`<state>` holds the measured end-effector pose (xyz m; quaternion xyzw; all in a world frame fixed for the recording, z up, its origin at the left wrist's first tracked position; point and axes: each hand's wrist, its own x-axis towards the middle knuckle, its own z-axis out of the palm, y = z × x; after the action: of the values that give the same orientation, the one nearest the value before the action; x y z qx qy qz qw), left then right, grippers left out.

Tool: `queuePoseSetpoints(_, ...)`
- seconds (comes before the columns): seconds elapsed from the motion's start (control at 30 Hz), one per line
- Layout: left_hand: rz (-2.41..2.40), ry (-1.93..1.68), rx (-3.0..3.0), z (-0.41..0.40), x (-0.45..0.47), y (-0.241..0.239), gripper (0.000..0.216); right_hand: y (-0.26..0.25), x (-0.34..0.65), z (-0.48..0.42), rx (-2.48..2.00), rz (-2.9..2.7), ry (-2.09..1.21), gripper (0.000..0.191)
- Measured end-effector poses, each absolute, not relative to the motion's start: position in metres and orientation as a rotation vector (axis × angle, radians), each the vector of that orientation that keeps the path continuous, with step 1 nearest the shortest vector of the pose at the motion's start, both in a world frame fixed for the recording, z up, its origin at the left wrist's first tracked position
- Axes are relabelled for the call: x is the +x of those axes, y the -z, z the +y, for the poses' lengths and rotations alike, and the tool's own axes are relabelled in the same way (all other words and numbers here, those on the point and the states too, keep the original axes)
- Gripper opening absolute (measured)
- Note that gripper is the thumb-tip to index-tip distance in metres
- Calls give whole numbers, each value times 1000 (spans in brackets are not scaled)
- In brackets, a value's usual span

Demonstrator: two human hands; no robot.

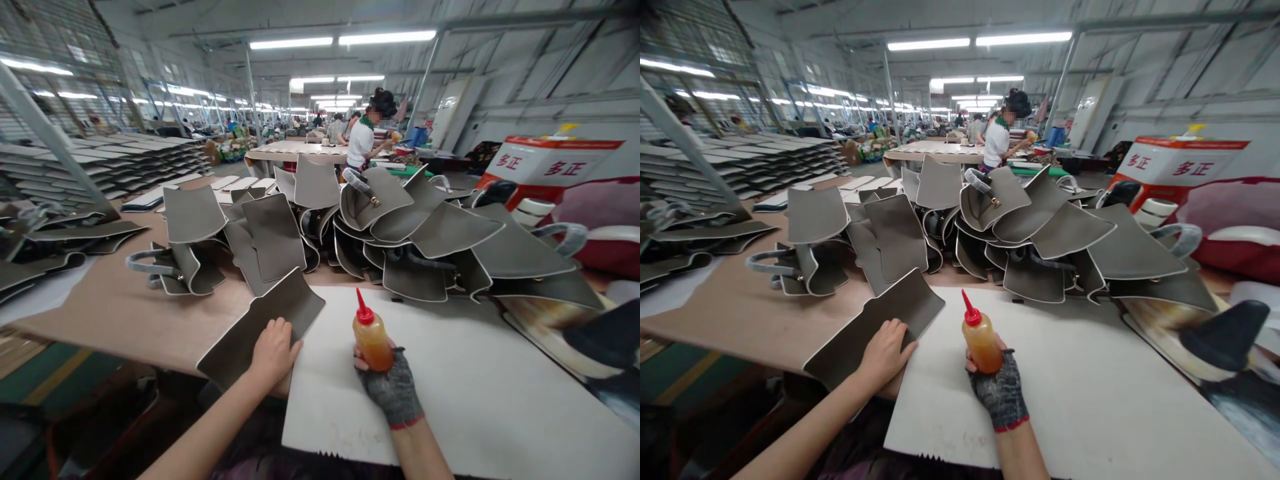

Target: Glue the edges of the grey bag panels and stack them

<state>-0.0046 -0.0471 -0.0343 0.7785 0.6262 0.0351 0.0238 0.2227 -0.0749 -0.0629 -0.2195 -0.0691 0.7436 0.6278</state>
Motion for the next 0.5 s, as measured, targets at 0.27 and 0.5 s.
queuePoseSetpoints(0.27,1854,-130,2260,-39,-4,29,22,59,220,-75,-615,-209,-1680,22)
queuePoseSetpoints(0.5,1793,-123,2276,-34,-6,31,19,60,219,-74,-681,-258,-1647,23)
